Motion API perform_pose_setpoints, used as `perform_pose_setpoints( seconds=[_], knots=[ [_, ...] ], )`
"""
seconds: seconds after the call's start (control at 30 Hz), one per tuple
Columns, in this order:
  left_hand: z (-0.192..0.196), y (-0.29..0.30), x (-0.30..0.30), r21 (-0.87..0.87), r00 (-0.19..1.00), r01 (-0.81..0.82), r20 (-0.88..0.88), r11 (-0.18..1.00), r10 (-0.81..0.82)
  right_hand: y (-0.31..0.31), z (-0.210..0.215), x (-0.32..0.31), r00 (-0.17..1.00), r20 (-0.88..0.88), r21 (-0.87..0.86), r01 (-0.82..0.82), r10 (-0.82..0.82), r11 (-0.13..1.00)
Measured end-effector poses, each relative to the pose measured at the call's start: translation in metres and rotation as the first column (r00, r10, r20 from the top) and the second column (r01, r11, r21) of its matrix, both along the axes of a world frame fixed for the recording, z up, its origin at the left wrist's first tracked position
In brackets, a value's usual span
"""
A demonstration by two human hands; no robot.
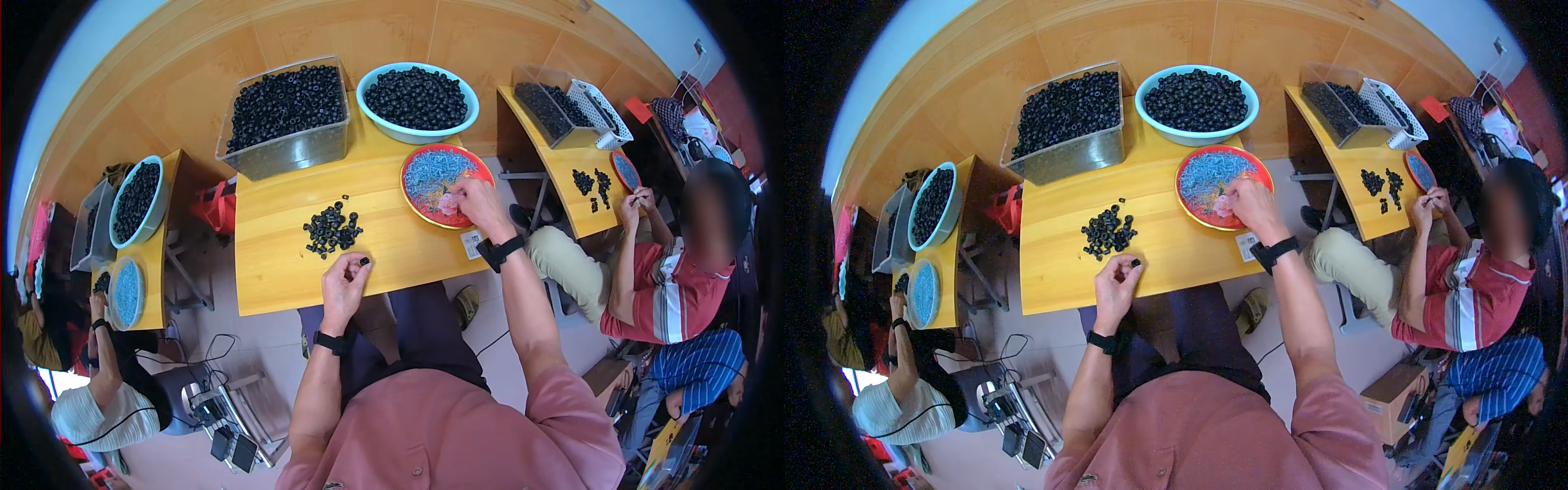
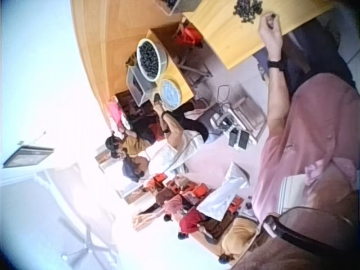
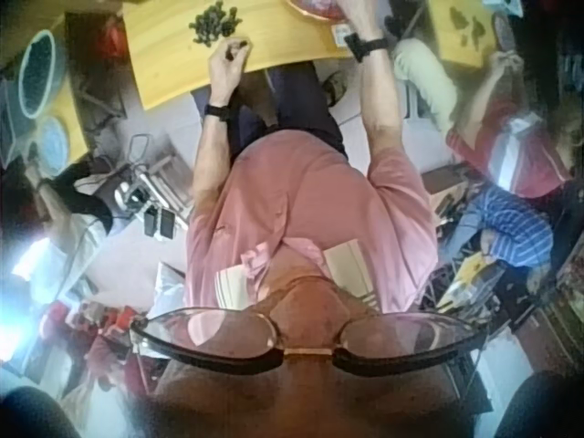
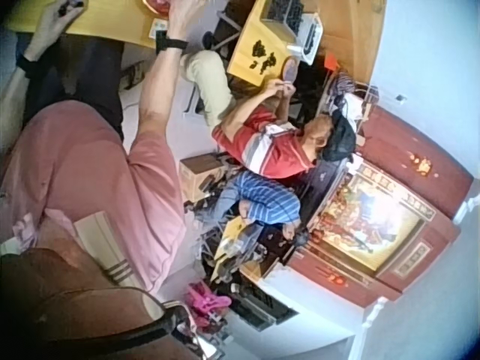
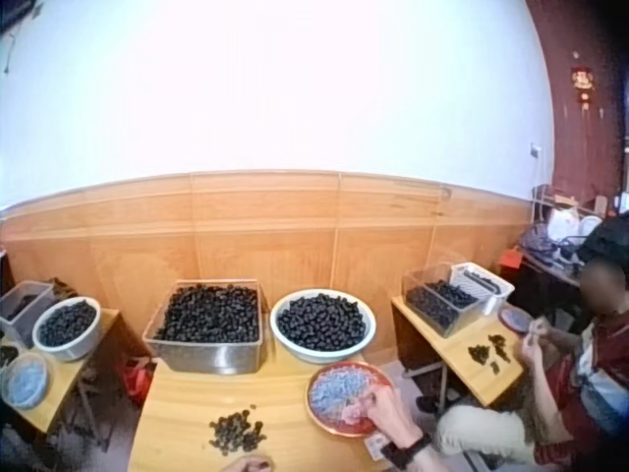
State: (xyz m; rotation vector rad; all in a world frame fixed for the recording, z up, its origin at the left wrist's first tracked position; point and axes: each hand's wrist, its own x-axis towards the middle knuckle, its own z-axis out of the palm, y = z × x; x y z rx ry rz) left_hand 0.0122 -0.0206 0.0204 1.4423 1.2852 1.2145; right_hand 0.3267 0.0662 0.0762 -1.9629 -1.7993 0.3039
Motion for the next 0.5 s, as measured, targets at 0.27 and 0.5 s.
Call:
perform_pose_setpoints(
  seconds=[0.27, 0.5],
  knots=[
    [-0.004, 0.000, -0.002, 0.042, 1.000, -0.010, 0.001, 0.999, 0.010, 0.020, -0.011, -0.021, 0.972, 0.126, 0.066, -0.207, 0.198, 0.976],
    [-0.005, 0.000, -0.003, 0.030, 1.000, -0.011, -0.025, 0.999, 0.012, 0.023, -0.013, -0.025, 0.955, 0.227, 0.030, -0.200, 0.188, 0.979]
  ],
)
